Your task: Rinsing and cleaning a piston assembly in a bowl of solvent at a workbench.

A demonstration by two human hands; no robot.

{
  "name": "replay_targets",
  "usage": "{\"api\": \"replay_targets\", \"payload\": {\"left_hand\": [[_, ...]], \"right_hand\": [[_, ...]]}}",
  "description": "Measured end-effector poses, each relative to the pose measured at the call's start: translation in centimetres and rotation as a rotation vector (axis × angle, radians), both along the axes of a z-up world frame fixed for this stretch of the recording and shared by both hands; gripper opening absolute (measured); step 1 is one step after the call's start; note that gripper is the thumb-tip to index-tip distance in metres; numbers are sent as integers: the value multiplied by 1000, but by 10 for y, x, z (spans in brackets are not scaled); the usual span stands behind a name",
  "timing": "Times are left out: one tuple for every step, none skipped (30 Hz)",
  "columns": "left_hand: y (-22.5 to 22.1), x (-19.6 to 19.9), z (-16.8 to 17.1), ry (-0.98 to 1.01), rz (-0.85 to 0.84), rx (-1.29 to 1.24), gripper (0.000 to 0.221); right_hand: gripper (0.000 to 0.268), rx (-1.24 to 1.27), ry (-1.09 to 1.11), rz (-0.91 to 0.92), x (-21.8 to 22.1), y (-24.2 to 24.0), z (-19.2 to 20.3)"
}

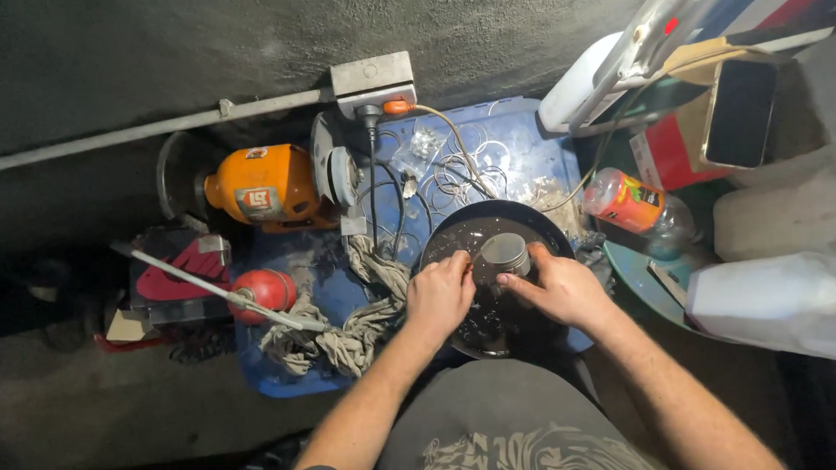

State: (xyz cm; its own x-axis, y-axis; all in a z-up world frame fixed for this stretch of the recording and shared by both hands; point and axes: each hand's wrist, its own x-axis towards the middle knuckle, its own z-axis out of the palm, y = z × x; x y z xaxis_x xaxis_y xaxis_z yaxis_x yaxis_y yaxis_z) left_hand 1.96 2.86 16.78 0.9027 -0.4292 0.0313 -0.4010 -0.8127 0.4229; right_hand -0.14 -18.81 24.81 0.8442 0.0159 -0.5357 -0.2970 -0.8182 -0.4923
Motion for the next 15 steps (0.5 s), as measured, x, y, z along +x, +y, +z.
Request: {"api": "replay_targets", "payload": {"left_hand": [[1,-1,0,-5,-1,0,18],[1,-2,0,-56,-12,-57,19],[0,-2,-1,-106,-22,-114,20],[0,-2,2,-103,-32,-118,20],[0,-1,4,-224,-63,-233,17],[-3,1,5,-342,-103,-353,15],[-3,-3,35,-335,-121,-363,15],[-6,-5,65,-515,-214,-556,14],[-9,-7,94,-690,-300,-755,17],[-5,-12,110,-659,-328,-786,17],[1,-15,127,-717,-448,-806,17],[10,-17,143,-790,-556,-821,17],[17,-13,143,-774,-571,-849,17],[19,-12,146,-770,-580,-863,17],[14,-14,152,-766,-589,-878,17]], "right_hand": [[72,0,-5,-1,0,1,0],[73,0,-4,1,-1,0,0],[73,-1,-4,4,-2,-2,0],[73,-4,-1,-6,-3,-1,4],[73,-12,-4,-5,-4,-1,7],[74,-24,-5,-14,-5,-3,9],[74,-30,-1,-35,-5,-3,4],[75,-25,0,-23,-8,-7,0],[76,-20,1,-12,-10,-12,-4],[76,-34,21,-55,-14,-16,-14],[73,-31,-28,-28,-16,-20,-24],[71,-30,-87,13,-16,-23,-33],[71,-46,-75,-15,-18,-23,-27],[72,5,-44,-29,-16,-22,-20],[74,57,-13,-44,-14,-21,-12]]}}
